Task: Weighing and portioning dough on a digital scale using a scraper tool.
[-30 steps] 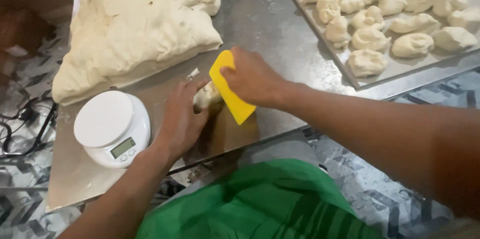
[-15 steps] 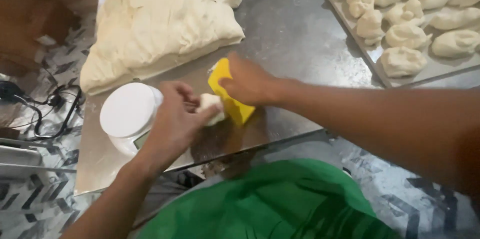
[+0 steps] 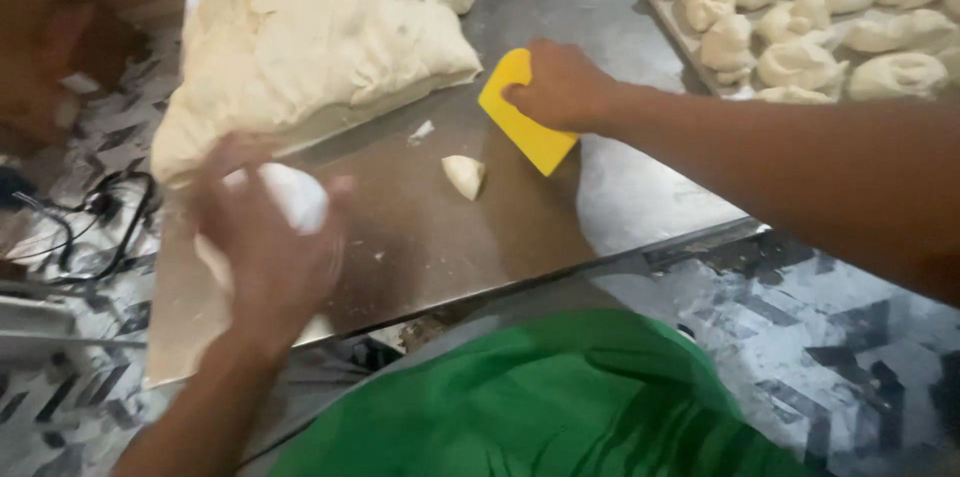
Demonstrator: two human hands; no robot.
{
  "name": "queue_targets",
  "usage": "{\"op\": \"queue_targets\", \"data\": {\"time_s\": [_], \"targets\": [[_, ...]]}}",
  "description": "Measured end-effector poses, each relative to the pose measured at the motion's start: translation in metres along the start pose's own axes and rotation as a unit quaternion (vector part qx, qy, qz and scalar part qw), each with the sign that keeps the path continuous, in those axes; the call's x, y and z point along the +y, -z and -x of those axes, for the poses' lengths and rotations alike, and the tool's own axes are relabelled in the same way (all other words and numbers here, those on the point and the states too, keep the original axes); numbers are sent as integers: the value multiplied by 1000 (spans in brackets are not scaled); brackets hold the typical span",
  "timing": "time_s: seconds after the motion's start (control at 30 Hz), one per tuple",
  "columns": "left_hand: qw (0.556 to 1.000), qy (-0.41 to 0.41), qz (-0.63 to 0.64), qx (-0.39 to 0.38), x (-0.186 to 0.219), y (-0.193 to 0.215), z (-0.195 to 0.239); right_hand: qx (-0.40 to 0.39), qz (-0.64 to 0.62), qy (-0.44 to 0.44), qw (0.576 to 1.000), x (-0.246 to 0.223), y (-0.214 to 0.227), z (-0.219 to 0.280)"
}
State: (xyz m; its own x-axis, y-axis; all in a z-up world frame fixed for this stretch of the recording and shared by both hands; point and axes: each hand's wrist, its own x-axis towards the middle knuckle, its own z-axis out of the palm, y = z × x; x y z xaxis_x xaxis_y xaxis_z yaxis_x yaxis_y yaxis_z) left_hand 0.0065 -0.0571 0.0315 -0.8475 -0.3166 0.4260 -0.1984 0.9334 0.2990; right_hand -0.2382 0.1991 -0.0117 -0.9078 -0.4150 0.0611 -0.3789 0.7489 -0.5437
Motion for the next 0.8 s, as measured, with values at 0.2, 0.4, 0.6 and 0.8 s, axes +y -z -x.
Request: {"op": "queue_targets", "data": {"time_s": [0.2, 0.4, 0.6, 0.8], "targets": [[980, -80, 146, -108, 59, -12, 8, -67, 20, 105, 992, -62, -25, -20], [969, -107, 174, -137, 70, -21, 18, -171, -9, 219, 961, -74, -22, 7], [948, -160, 233, -148, 74, -27, 25, -162, -42, 133, 977, -51, -4, 53], [953, -72, 253, -153, 78, -56, 9, -64, -101, -15, 993, -20, 33, 83]]}}
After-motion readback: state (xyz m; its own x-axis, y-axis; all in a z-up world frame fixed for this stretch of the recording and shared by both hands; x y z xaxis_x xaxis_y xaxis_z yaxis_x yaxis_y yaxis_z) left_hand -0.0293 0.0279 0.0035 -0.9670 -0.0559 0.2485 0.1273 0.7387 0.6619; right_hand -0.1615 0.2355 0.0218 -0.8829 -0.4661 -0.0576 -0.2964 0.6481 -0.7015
